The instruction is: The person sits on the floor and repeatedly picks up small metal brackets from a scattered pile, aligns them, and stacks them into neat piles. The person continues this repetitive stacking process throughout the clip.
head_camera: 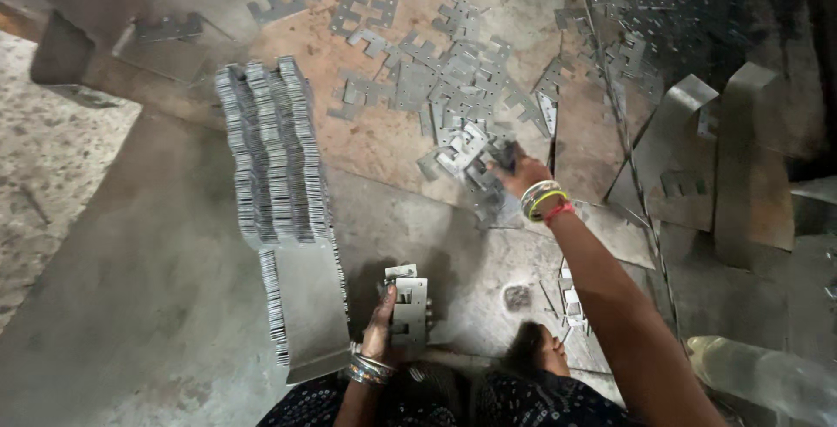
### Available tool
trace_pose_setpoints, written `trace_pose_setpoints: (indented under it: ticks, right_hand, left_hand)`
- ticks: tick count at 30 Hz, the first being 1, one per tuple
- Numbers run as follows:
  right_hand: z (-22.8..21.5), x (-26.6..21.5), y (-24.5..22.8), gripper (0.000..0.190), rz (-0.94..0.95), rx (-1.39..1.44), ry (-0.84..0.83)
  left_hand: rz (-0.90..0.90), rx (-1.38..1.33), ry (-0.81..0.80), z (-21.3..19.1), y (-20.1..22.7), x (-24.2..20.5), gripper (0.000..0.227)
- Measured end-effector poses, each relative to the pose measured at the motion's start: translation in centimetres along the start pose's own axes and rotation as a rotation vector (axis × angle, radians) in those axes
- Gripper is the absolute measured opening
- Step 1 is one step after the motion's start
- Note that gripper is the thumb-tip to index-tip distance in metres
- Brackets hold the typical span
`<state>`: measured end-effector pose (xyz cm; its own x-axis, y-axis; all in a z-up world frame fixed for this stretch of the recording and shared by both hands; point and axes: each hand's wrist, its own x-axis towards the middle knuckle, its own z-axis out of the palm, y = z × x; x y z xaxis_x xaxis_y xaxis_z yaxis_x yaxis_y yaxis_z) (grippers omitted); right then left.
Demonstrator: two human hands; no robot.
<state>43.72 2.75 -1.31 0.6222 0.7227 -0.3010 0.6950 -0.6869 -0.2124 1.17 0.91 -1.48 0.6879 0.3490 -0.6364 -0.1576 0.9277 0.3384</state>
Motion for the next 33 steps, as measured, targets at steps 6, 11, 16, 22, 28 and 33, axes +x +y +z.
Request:
trace_pose_setpoints:
  ticks: [6,11,16,22,28,33]
  right_hand:
    - [-0.4,-7.2,-4.6,0.101,-0.061,-0.031,-0.206]
    - [1.0,-4.3,-4.6,0.068,-0.252,-0.025,0.039]
    - [-0.8,5.9,-5.2,0.092,-0.250,-0.119,0.209]
    - [-3.1,7.5,-9.7,0.127,-0.010,-0.043,-0.175]
    - [-3.4,0.7,-10.1,0.130,-0.165,-0.189,-0.230]
    - [-2.6,-5.4,-9.6,0.128,-0.203,-0.280,-0.245]
  left_hand:
    - [-0.027,0.084,0.007,1.4,0.3,0.4,0.058]
    - [-0.079,0.090,-0.007,0.6,0.0,0.0,0.065]
    - [-0.074,0.037,0.069,-0.3,0.2,0.0,0.059]
    - [-0.010,0.071,0.010,-1.1,0.5,-0.1,0.056]
    - [-0.041,0.008,-0.044,-0.8,-0.2,0.6,0.053]
    - [-0.043,0.048,-0.068,-0.6,-0.3,-0.4,0.059]
